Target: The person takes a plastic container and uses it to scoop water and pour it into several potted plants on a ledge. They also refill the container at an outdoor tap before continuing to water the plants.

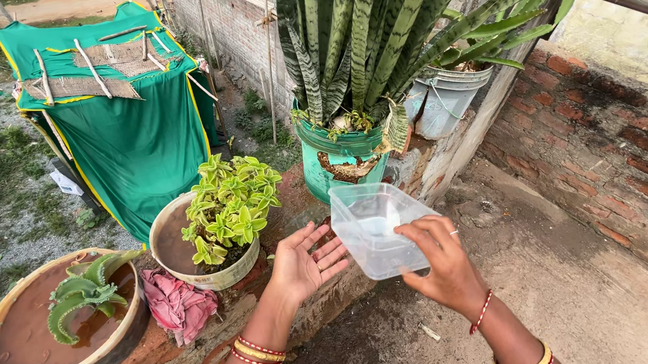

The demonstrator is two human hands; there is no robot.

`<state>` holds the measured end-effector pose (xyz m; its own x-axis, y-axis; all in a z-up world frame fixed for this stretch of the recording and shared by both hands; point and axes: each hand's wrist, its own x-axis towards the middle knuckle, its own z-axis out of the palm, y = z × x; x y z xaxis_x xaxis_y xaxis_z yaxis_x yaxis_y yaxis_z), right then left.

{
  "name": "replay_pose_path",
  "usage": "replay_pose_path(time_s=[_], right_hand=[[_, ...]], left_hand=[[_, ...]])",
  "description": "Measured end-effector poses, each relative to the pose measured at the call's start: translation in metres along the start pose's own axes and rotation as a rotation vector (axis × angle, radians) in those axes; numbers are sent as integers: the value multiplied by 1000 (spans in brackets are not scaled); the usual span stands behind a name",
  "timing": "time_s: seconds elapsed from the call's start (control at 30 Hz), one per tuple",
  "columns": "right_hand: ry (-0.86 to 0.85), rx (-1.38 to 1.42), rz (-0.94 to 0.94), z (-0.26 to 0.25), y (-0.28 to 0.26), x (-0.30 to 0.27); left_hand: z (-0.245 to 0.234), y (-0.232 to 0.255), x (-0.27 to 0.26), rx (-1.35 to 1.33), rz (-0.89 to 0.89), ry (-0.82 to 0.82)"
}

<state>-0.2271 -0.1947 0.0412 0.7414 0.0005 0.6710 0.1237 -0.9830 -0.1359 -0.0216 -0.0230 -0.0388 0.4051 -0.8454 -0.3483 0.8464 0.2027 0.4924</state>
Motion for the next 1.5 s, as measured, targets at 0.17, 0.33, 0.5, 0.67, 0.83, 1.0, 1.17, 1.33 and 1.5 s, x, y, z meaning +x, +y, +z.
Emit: replay_pose_path(time_s=[0.17,0.33,0.5,0.67,0.83,1.0,1.17,1.33,1.5], right_hand=[[-118,8,33,8,-18,-18],[-138,8,-27,19,-37,-21],[-107,48,-59,18,-49,-15],[-85,93,-92,1,-62,4],[-42,182,-88,-25,-76,24],[-50,246,28,-49,-73,62],[79,745,269,-68,-34,139],[275,927,492,-88,18,225],[331,937,487,-95,33,254]], left_hand=[[8,-7,-15,-37,-56,147],[15,-10,-29,47,-55,83],[9,-4,-42,56,-19,124],[13,2,-70,125,44,162],[22,19,-109,164,39,186],[19,36,-129,206,111,171],[9,36,-119,214,107,270],[0,26,-105,220,91,211],[-6,25,-98,246,74,175]])
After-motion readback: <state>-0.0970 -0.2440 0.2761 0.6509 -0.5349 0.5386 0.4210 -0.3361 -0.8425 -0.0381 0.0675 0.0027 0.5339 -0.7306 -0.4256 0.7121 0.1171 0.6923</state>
